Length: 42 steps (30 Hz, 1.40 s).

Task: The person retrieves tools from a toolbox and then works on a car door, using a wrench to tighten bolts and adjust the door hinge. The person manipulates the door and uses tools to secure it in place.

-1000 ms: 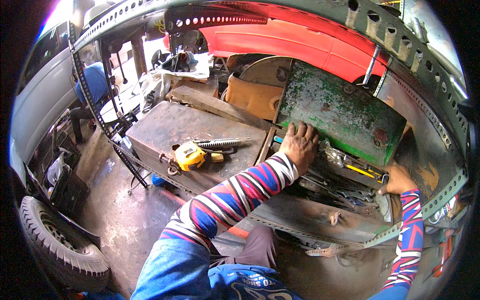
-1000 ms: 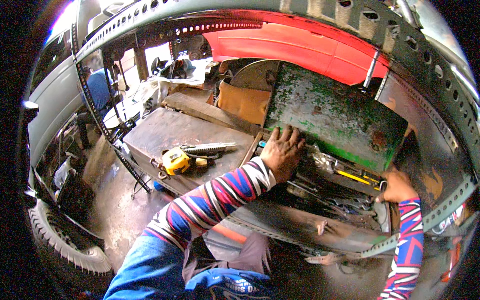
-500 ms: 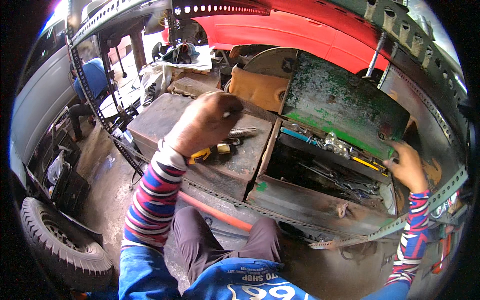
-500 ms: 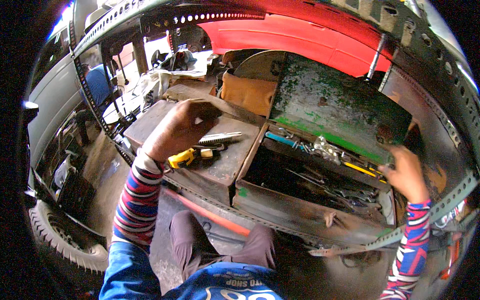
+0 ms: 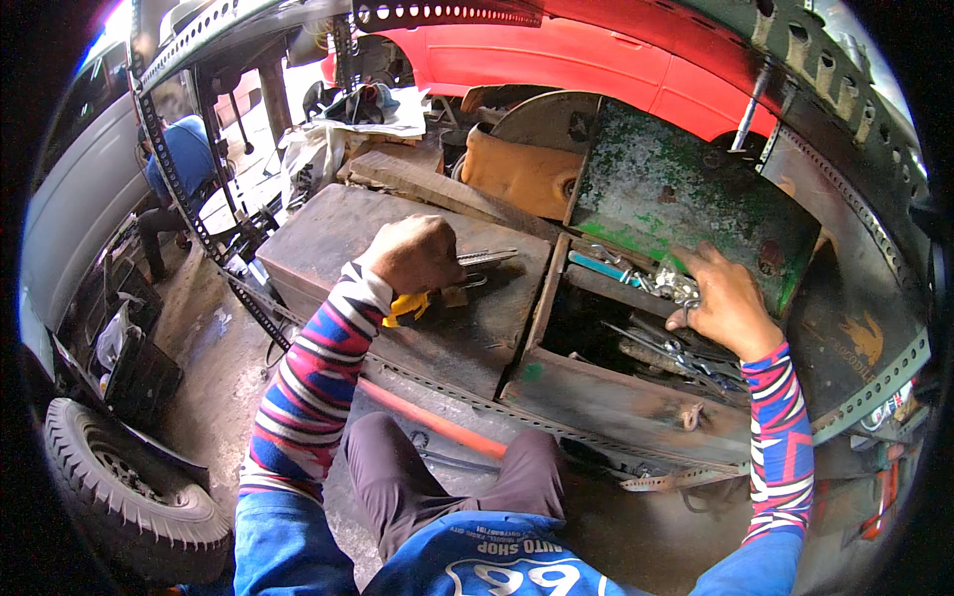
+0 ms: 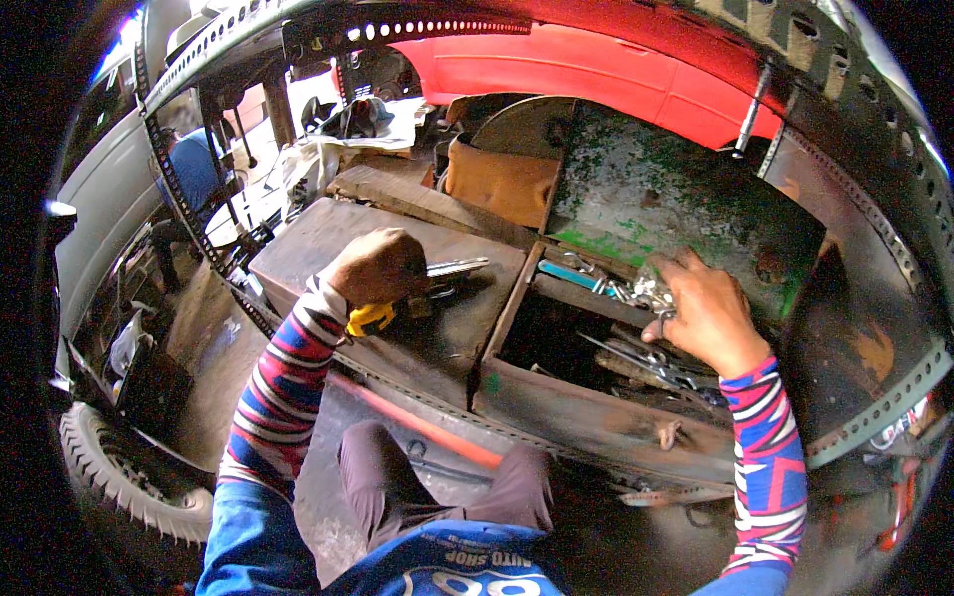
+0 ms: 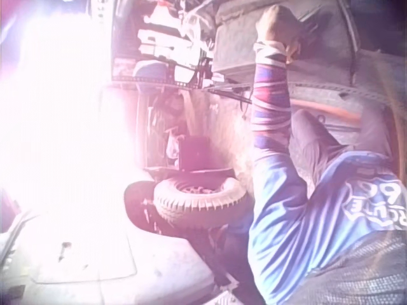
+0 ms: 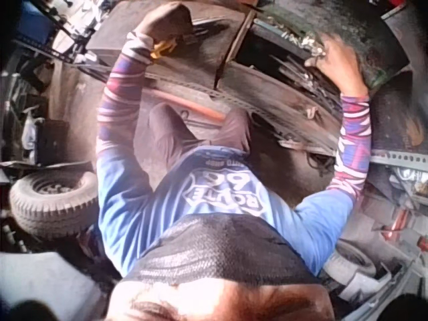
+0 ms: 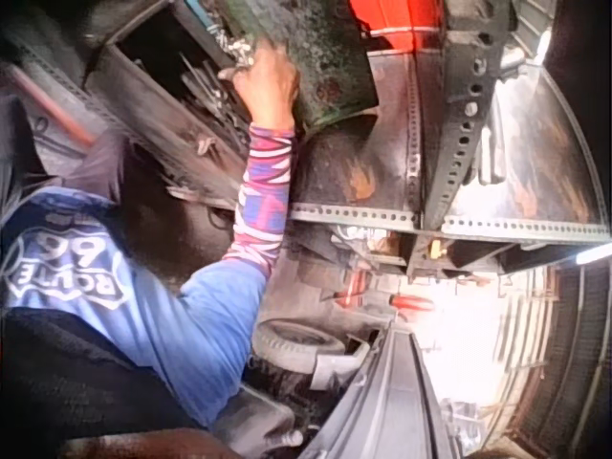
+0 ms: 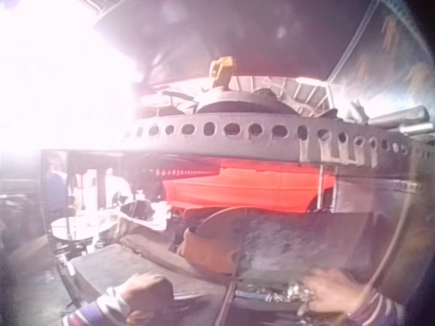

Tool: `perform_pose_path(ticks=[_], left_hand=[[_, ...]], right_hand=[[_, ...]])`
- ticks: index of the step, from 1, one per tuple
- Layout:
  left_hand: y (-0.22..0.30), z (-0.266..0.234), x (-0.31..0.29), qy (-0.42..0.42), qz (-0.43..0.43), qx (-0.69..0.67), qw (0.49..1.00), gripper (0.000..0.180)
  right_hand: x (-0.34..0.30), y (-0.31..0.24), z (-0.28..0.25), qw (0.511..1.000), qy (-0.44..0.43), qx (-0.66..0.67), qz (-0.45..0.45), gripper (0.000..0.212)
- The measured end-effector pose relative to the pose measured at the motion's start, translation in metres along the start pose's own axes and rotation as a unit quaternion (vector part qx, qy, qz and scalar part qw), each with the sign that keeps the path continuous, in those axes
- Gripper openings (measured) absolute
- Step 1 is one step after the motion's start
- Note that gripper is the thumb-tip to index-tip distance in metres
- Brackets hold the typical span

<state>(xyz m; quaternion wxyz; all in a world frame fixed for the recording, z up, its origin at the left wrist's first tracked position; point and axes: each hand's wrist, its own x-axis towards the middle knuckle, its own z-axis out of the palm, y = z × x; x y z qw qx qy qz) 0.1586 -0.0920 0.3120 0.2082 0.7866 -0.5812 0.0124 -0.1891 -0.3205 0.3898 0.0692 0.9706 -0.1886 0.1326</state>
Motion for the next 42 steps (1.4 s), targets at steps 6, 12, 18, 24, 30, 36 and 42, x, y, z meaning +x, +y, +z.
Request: perform_pose_path(ticks=[6, 12, 18, 24, 30, 36, 42], left_hand=[[-0.008, -0.005, 0.022, 0.081, 0.085, -0.03, 0.993, 0.029], [0.033, -0.036, 0.018, 0.124, 0.106, -0.103, 0.981, 0.025], [0.117, -0.026, 0.021, 0.02, 0.189, -0.158, 0.969, 0.022], [0.193, 0.03, 0.055, -0.061, 0.297, -0.097, 0.948, 0.038], [0.24, 0.103, 0.076, -0.117, 0.347, -0.162, 0.916, 0.031], [0.24, 0.091, 0.059, -0.038, 0.317, -0.079, 0.944, 0.021], [0.117, 0.006, -0.035, 0.249, 0.145, -0.012, 0.958, 0.03]], right_hand=[[-0.005, -0.016, -0.011, 0.998, 0.048, -0.034, -0.009, 0.087], [-0.009, -0.022, -0.02, 0.991, 0.13, 0.031, -0.027, 0.035], [-0.033, 0.0, -0.026, 0.971, 0.151, 0.18, 0.05, 0.024], [-0.075, 0.022, -0.029, 0.966, 0.044, 0.216, 0.131, 0.03], [-0.112, 0.046, -0.019, 0.969, 0.008, 0.195, 0.151, 0.034], [-0.121, 0.059, 0.014, 0.947, -0.006, 0.263, 0.183, 0.027], [-0.122, 0.06, 0.035, 0.923, 0.111, 0.309, 0.199, 0.021]])
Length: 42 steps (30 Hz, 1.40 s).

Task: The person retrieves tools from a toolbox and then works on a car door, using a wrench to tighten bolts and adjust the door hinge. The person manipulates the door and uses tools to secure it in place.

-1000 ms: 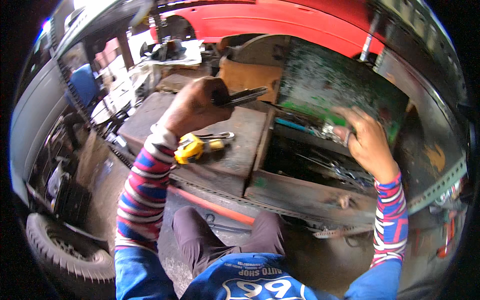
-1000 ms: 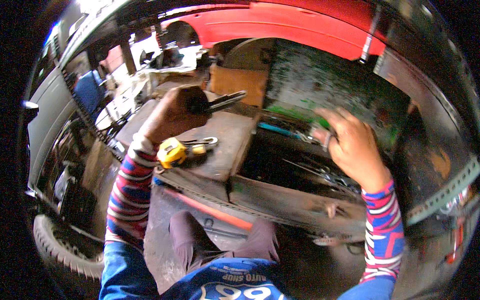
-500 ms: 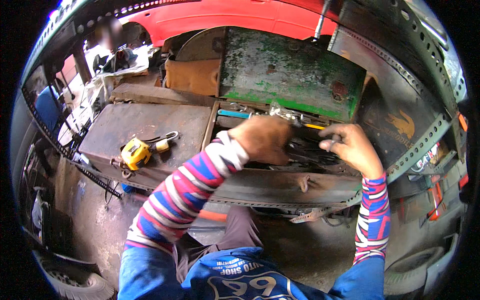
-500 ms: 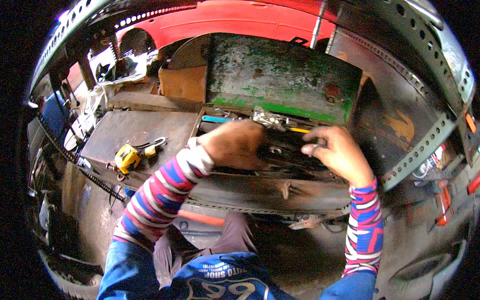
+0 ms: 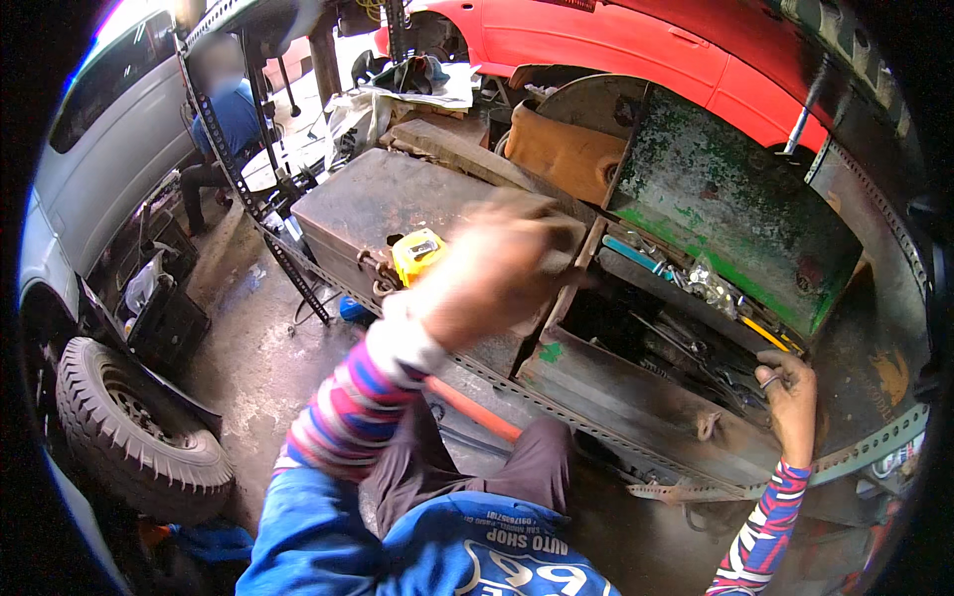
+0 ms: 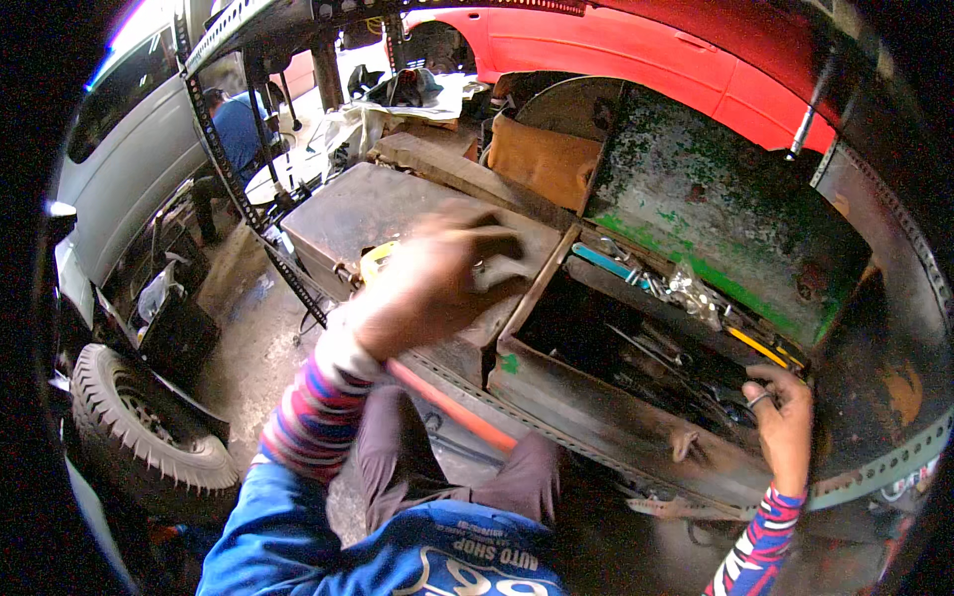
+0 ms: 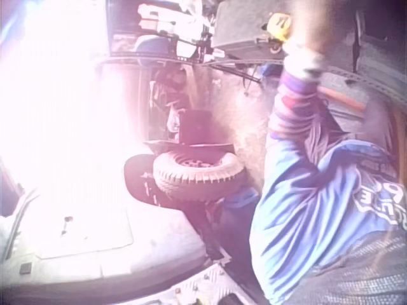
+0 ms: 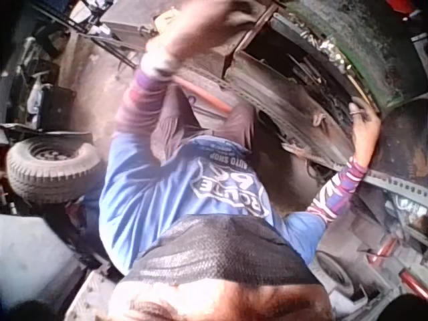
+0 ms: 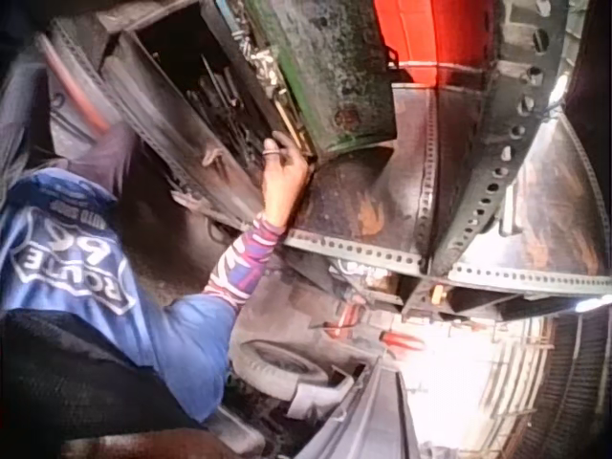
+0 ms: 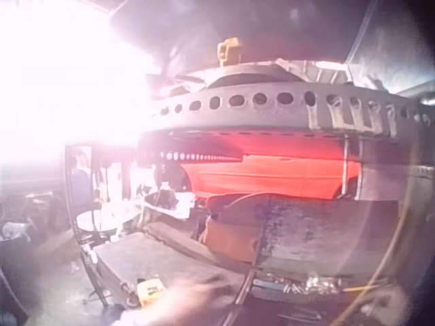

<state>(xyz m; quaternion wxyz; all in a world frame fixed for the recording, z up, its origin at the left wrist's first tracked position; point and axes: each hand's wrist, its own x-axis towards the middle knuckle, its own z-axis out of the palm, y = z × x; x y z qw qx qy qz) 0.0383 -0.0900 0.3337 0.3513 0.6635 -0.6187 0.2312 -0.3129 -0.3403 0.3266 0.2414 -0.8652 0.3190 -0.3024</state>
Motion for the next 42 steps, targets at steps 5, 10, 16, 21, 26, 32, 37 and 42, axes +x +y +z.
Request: perform_pose_path(ticks=[5, 10, 16, 21, 26, 32, 37, 42], left_hand=[[-0.065, -0.065, -0.054, -0.19, -0.109, 0.068, 0.973, 0.05], [-0.087, -0.062, -0.056, -0.073, -0.143, -0.042, 0.986, 0.047], [-0.057, -0.07, -0.028, 0.085, -0.281, -0.314, 0.903, 0.039], [0.01, -0.014, 0.013, -0.056, 0.011, -0.278, 0.959, 0.046], [0.034, 0.058, 0.047, -0.302, 0.065, -0.16, 0.938, 0.041], [0.023, 0.038, 0.027, -0.073, 0.081, -0.08, 0.991, 0.03], [-0.026, -0.013, 0.003, -0.035, -0.036, -0.044, 0.998, 0.018], [-0.058, -0.014, -0.032, -0.146, -0.069, 0.0, 0.987, 0.028]], right_hand=[[0.021, -0.054, 0.018, 0.999, -0.024, 0.004, -0.038, 0.024], [0.04, -0.129, 0.054, 0.982, -0.086, 0.019, -0.17, 0.026], [0.056, -0.143, 0.045, 0.988, -0.011, 0.065, -0.143, 0.021], [0.074, -0.123, 0.021, 0.987, 0.048, 0.058, -0.139, 0.024], [0.107, -0.097, 0.004, 0.99, 0.111, 0.025, -0.088, 0.03], [0.173, -0.067, -0.04, 0.91, 0.22, -0.336, -0.104, 0.044], [0.211, -0.05, -0.049, 0.878, 0.147, -0.437, -0.131, 0.06], [0.244, -0.016, -0.046, 0.871, 0.182, -0.429, -0.157, 0.055]])
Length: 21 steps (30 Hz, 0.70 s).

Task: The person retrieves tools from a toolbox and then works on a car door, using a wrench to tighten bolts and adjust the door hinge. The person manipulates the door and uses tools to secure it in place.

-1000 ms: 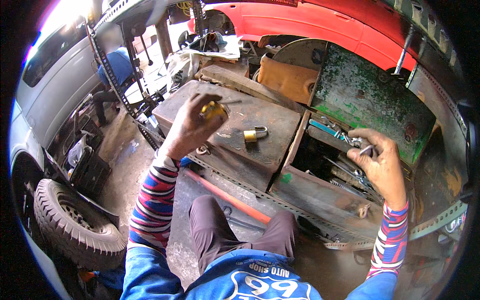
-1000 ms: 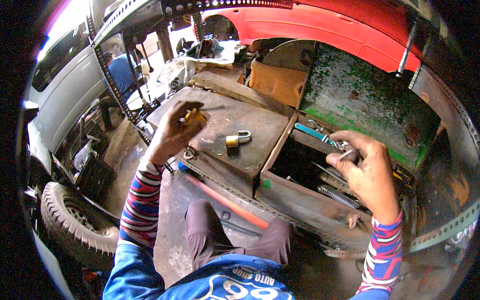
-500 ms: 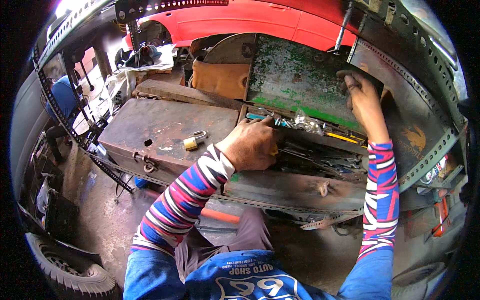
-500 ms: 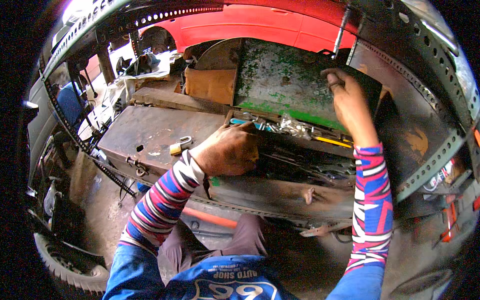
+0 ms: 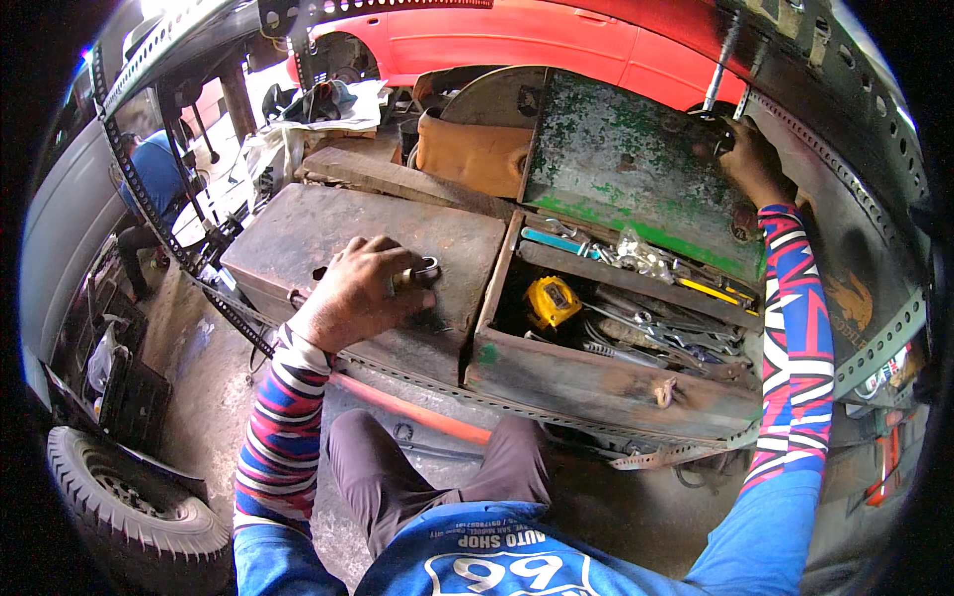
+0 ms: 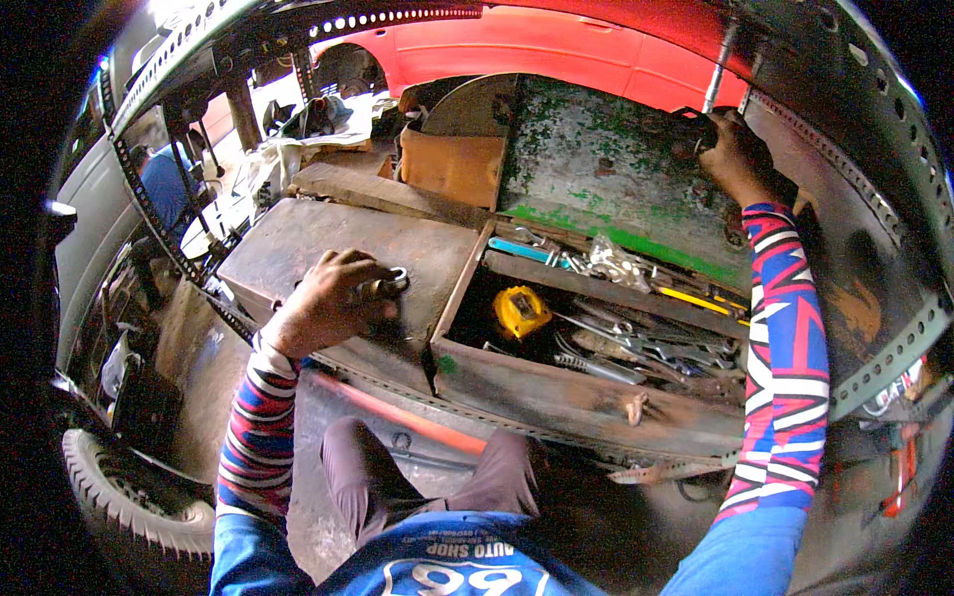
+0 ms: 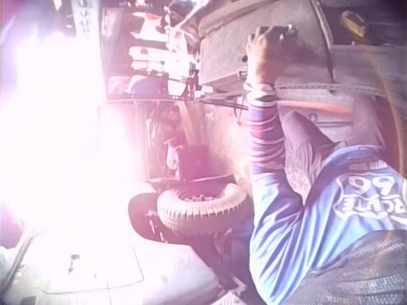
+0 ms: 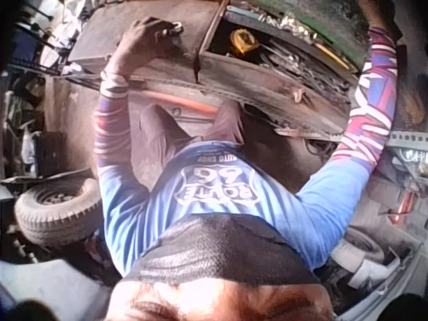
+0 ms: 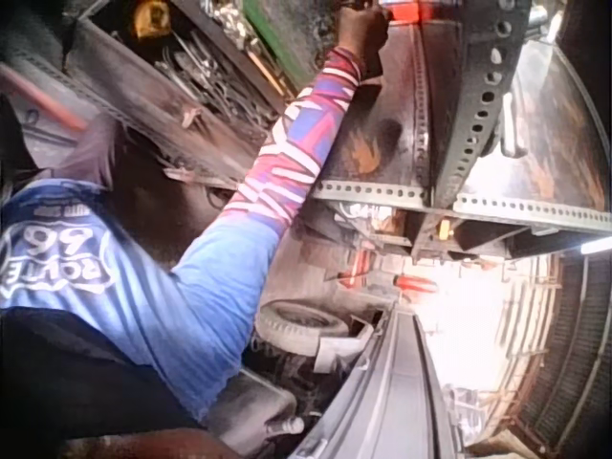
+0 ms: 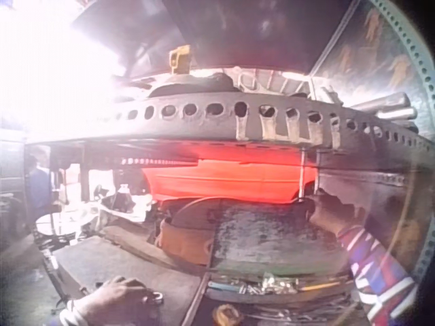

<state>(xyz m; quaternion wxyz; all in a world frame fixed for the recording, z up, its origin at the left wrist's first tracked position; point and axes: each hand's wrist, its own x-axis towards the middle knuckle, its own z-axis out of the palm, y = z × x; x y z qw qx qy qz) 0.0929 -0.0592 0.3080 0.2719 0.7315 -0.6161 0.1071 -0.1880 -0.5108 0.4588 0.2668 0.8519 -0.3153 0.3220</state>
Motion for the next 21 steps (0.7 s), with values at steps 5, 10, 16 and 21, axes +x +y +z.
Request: perform_pose_path(ticks=[5, 10, 16, 21], left_hand=[[-0.019, 0.023, -0.004, 0.054, -0.014, -0.015, 0.998, 0.021], [-0.032, 0.036, -0.009, 0.212, -0.079, -0.123, 0.966, 0.008], [-0.034, 0.057, -0.007, 0.296, -0.138, -0.102, 0.94, 0.01], [-0.033, 0.027, -0.015, 0.37, -0.239, -0.452, 0.776, 0.023]], right_hand=[[0.013, 0.006, 0.015, 0.99, 0.013, 0.139, 0.013, 0.032], [-0.023, -0.019, -0.055, 0.985, 0.117, 0.099, -0.08, 0.023], [-0.156, -0.061, -0.164, 0.98, 0.085, 0.159, -0.078, 0.023], [-0.256, -0.111, -0.195, 0.95, -0.08, 0.283, -0.104, 0.045]])
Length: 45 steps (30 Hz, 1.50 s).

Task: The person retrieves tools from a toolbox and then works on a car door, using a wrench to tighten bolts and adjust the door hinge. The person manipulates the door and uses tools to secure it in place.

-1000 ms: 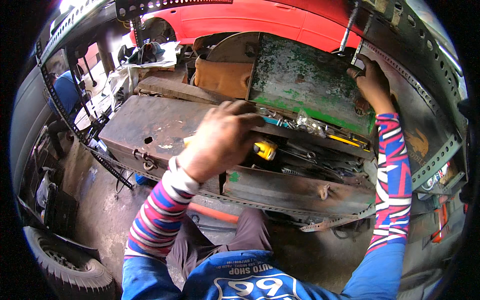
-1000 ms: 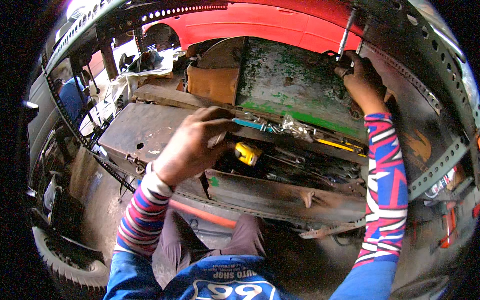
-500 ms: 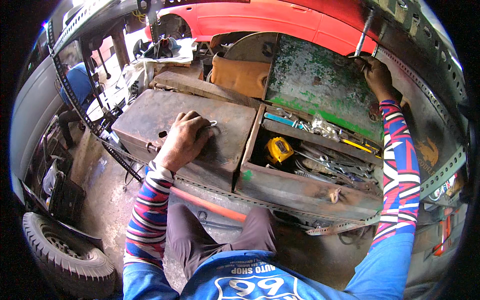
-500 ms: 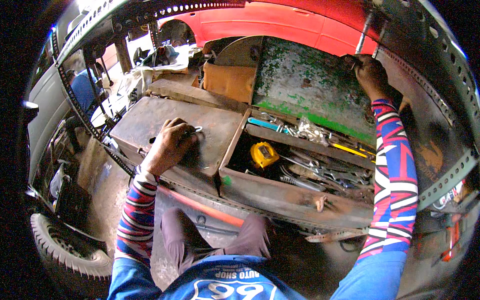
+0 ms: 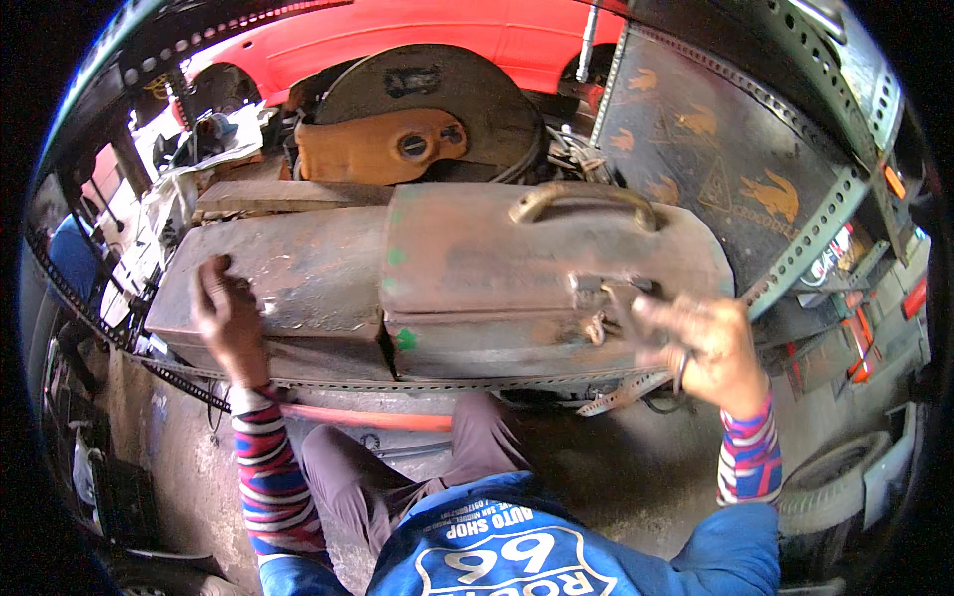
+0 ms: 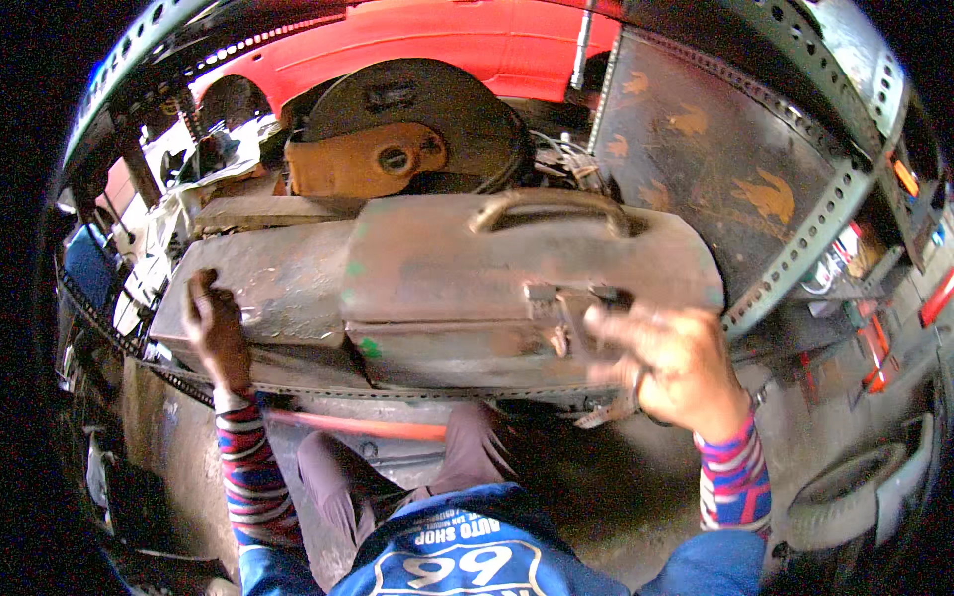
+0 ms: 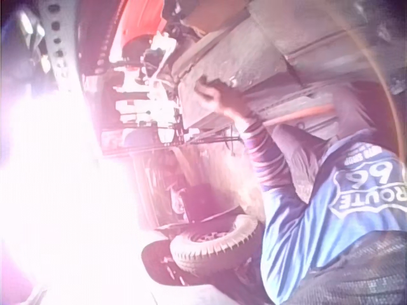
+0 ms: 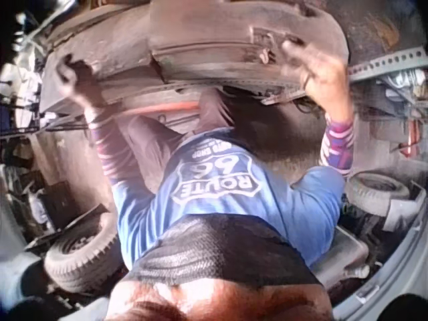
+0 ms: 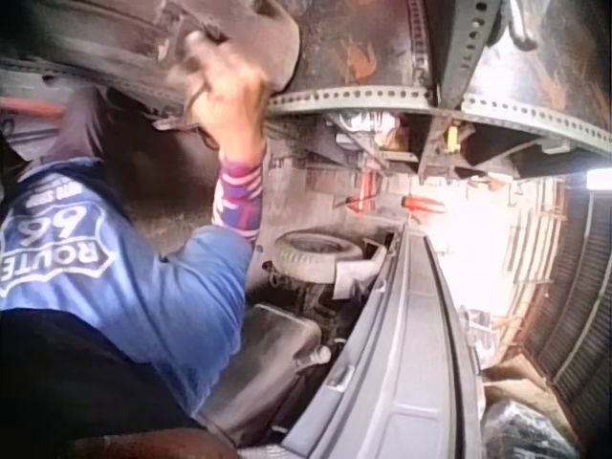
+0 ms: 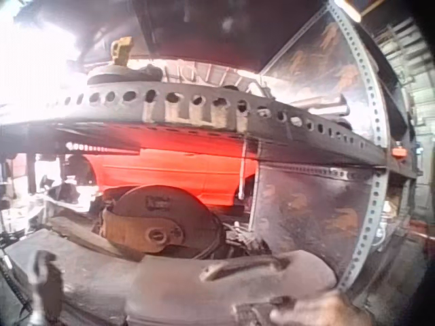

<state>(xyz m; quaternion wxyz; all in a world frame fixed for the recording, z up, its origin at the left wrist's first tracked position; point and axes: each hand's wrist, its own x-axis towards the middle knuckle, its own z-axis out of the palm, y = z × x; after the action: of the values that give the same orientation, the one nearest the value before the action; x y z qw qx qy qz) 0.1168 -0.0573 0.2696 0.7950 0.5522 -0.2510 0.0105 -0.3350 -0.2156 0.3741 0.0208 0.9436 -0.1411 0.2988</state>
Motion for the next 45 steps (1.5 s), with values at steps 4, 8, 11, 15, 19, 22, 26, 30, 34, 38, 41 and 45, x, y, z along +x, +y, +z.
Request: perform_pose_path(ticks=[4, 8, 11, 15, 19, 22, 26, 30, 34, 38, 41, 45], left_hand=[[0.03, -0.005, -0.021, 0.048, -0.114, -0.155, 0.98, 0.056], [0.046, 0.023, -0.067, -0.041, -0.126, -0.21, 0.969, 0.051], [0.06, 0.05, -0.102, -0.118, -0.254, -0.237, 0.93, 0.044], [0.069, 0.086, -0.156, -0.192, -0.336, -0.176, 0.905, 0.029], [0.063, 0.115, -0.183, -0.3, -0.318, -0.131, 0.89, 0.015], [0.058, 0.133, -0.199, -0.327, -0.345, -0.15, 0.867, 0.009], [0.05, 0.158, -0.214, -0.364, -0.292, -0.112, 0.877, 0.017], [0.045, 0.16, -0.218, -0.455, -0.283, -0.085, 0.84, 0.03], [0.042, 0.152, -0.226, -0.557, -0.158, -0.132, 0.805, 0.031], [0.033, 0.165, -0.237, -0.471, -0.029, 0.036, 0.881, 0.02], [0.026, 0.178, -0.236, -0.432, -0.023, -0.003, 0.902, 0.018], [0.014, 0.167, -0.23, -0.424, -0.226, -0.022, 0.877, 0.019]], right_hand=[[-0.036, -0.01, -0.033, 0.973, -0.056, 0.164, 0.152, 0.062], [-0.041, 0.004, 0.034, 0.977, -0.006, 0.075, 0.2, 0.097], [-0.043, 0.014, 0.091, 0.982, 0.033, 0.019, 0.186, 0.103], [-0.045, 0.011, 0.116, 0.972, 0.116, -0.019, 0.203, 0.099], [-0.043, -0.021, 0.102, 0.922, 0.18, 0.183, 0.289, 0.085], [-0.045, -0.049, 0.088, 0.918, 0.163, 0.294, 0.212, 0.058], [-0.044, -0.057, 0.091, 0.914, 0.1, 0.349, 0.179, 0.036], [-0.049, -0.053, 0.099, 0.897, 0.168, 0.353, 0.206, 0.017], [-0.056, -0.048, 0.103, 0.714, 0.254, 0.443, 0.48, 0.021], [-0.051, -0.035, 0.118, 0.641, 0.327, 0.473, 0.509, 0.025], [-0.047, -0.027, 0.127, 0.643, 0.327, 0.458, 0.52, 0.025], [-0.053, -0.017, 0.142, 0.736, 0.264, 0.43, 0.452, 0.033]])
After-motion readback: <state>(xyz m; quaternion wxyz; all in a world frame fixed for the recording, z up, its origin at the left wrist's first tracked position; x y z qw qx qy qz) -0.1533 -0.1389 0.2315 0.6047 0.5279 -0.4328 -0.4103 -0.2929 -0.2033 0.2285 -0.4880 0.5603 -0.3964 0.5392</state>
